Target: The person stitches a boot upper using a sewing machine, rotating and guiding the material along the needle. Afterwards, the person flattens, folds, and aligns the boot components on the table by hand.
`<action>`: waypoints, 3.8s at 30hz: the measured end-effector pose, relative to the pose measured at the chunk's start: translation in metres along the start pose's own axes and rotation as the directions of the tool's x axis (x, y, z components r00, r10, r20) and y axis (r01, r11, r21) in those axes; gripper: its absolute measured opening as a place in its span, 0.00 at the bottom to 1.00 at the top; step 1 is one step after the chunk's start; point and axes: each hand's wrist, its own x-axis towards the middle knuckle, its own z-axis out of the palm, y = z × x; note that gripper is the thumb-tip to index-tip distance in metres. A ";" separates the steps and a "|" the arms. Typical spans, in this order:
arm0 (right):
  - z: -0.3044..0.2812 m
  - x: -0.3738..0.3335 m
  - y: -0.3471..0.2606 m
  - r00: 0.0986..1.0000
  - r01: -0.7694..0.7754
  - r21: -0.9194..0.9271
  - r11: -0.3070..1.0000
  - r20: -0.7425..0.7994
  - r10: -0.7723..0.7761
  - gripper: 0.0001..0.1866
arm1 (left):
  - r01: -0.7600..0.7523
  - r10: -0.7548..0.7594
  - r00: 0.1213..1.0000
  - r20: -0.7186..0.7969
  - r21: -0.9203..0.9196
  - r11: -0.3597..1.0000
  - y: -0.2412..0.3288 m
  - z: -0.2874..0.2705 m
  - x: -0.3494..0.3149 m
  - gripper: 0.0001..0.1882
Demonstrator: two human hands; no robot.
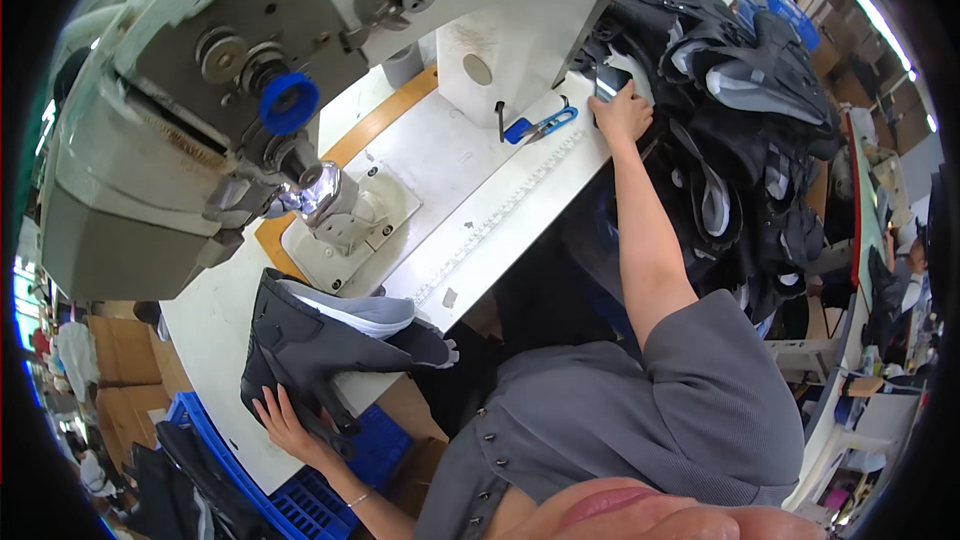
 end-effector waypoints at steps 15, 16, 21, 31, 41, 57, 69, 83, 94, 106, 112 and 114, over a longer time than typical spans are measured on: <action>-0.085 -0.209 -0.076 0.473 0.121 0.980 0.158 0.083 -0.877 0.12 | 0.001 0.000 1.000 -0.025 0.030 1.000 0.007 0.006 -0.002 0.41; -0.080 -0.214 -0.103 0.553 -0.075 0.995 0.063 0.094 -0.828 0.13 | 0.014 -0.014 1.000 -0.025 0.023 1.000 0.006 0.008 -0.004 0.41; -0.037 -0.230 -0.212 0.491 -0.561 0.823 -0.089 0.244 -0.837 0.21 | -0.021 0.024 0.999 -0.046 0.079 0.997 -0.002 0.012 -0.010 0.38; 0.038 -0.271 -0.215 0.347 -0.445 0.869 0.216 0.390 -0.853 0.19 | 0.107 -0.107 0.994 0.002 0.031 0.994 0.014 -0.008 -0.002 0.40; 0.022 -0.257 -0.214 0.218 -0.682 0.720 0.130 0.370 -0.903 0.28 | 0.146 -0.140 0.986 -0.094 0.058 0.988 0.005 -0.019 -0.014 0.32; 0.021 -0.243 -0.222 0.189 -0.669 0.727 0.155 0.368 -0.911 0.26 | 0.392 0.033 0.856 -0.516 0.690 0.609 0.024 -0.206 -0.142 0.19; 0.022 -0.244 -0.214 0.178 -0.653 0.748 0.121 0.306 -0.935 0.22 | 0.229 -0.981 0.073 -0.179 -0.954 0.192 0.001 -0.138 -0.131 0.24; -0.015 -0.272 -0.210 0.338 -0.669 0.722 0.175 0.505 -0.794 0.17 | 0.209 -0.977 -0.017 0.211 -0.955 -0.210 -0.149 -0.146 -0.052 0.24; -0.099 -0.363 -0.095 -0.239 0.528 0.818 -0.229 -0.116 -0.964 0.37 | 0.177 -0.939 0.144 -0.312 -0.926 0.335 -0.039 -0.148 -0.024 0.15; -0.133 -0.518 -0.047 -0.851 -0.208 0.767 -0.607 -0.448 -0.274 0.24 | 0.282 -0.805 0.433 -0.405 -0.787 0.548 0.049 -0.080 -0.033 0.13; -0.128 -0.428 -0.061 -0.736 0.116 0.889 -0.444 -0.224 -0.640 0.19 | 0.539 -0.872 0.484 0.074 -0.810 0.231 0.054 -0.032 -0.054 0.16; -0.131 -0.387 -0.053 -0.666 0.167 0.924 -0.343 -0.151 -0.731 0.19 | 0.536 -0.876 0.475 0.083 -0.816 0.214 0.050 -0.022 -0.059 0.16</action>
